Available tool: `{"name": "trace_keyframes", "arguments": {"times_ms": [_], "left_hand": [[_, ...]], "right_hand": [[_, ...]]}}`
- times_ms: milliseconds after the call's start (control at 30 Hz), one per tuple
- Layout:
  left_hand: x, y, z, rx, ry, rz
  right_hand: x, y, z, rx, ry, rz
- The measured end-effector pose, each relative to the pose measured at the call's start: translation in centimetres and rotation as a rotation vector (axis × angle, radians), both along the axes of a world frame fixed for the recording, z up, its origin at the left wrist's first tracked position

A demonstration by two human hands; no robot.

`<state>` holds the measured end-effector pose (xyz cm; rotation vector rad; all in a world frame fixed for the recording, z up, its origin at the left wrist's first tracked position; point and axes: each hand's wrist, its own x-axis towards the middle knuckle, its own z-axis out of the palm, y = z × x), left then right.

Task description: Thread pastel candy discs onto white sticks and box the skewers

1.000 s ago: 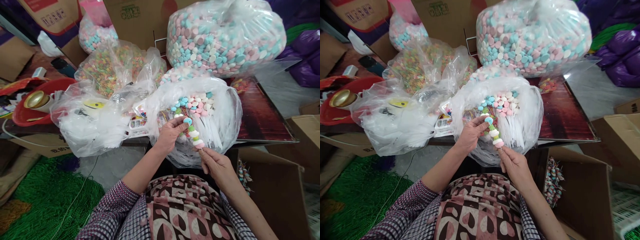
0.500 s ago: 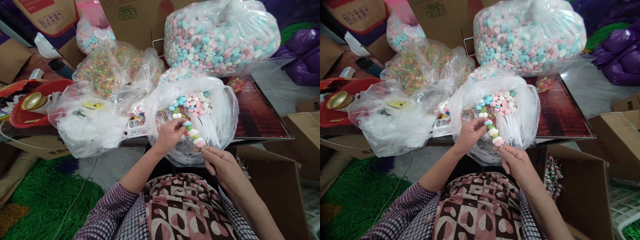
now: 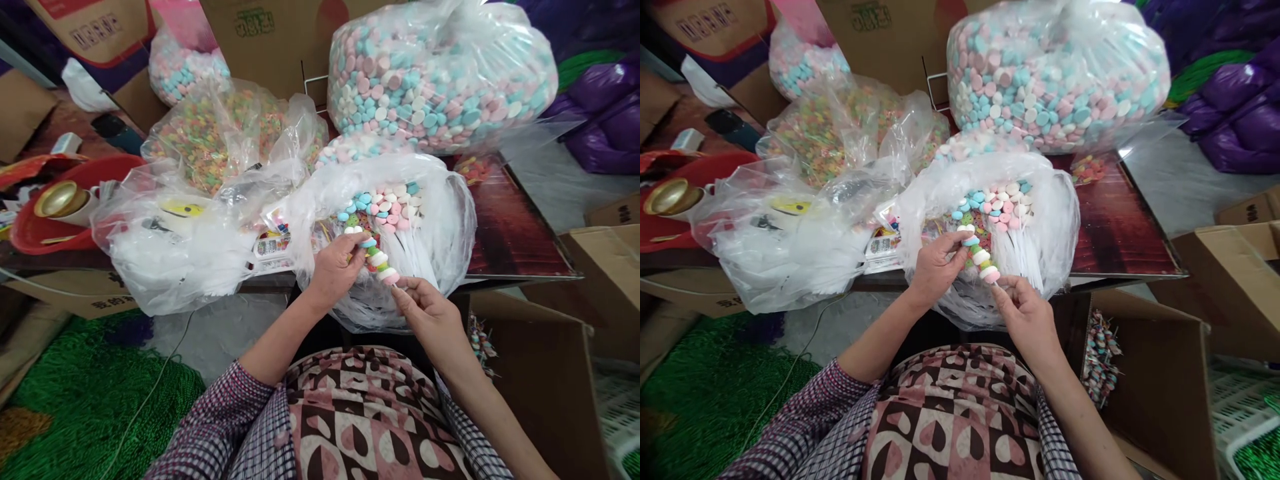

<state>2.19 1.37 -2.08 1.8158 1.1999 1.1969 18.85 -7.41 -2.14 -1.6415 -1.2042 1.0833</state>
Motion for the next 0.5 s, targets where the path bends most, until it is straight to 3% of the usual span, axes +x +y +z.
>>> {"name": "trace_keyframes", "arguments": {"times_ms": [133,333,433,500], "left_hand": [[0.4,-0.4,-0.1,0.015,0.037,-0.016],[0.8,-0.9,-0.2,-0.006,-0.016,-0.014],[0.7,-1.0,-0.1,-0.108,-0.143,-0.034],[0.3,-0.9,0.2,-0.182,-0.254,-0.08]], "right_hand": [[-0.1,-0.4,-0.1,0.081,-0.049,-0.082],[-1.6,0.0,-0.4,-0.215,0.539,-0.006],[-1.4,0.1,0.4,-0.23,0.618,0.003],[-0.5,-0.1,1.4,-0.141,0.575,-0.059]]}}
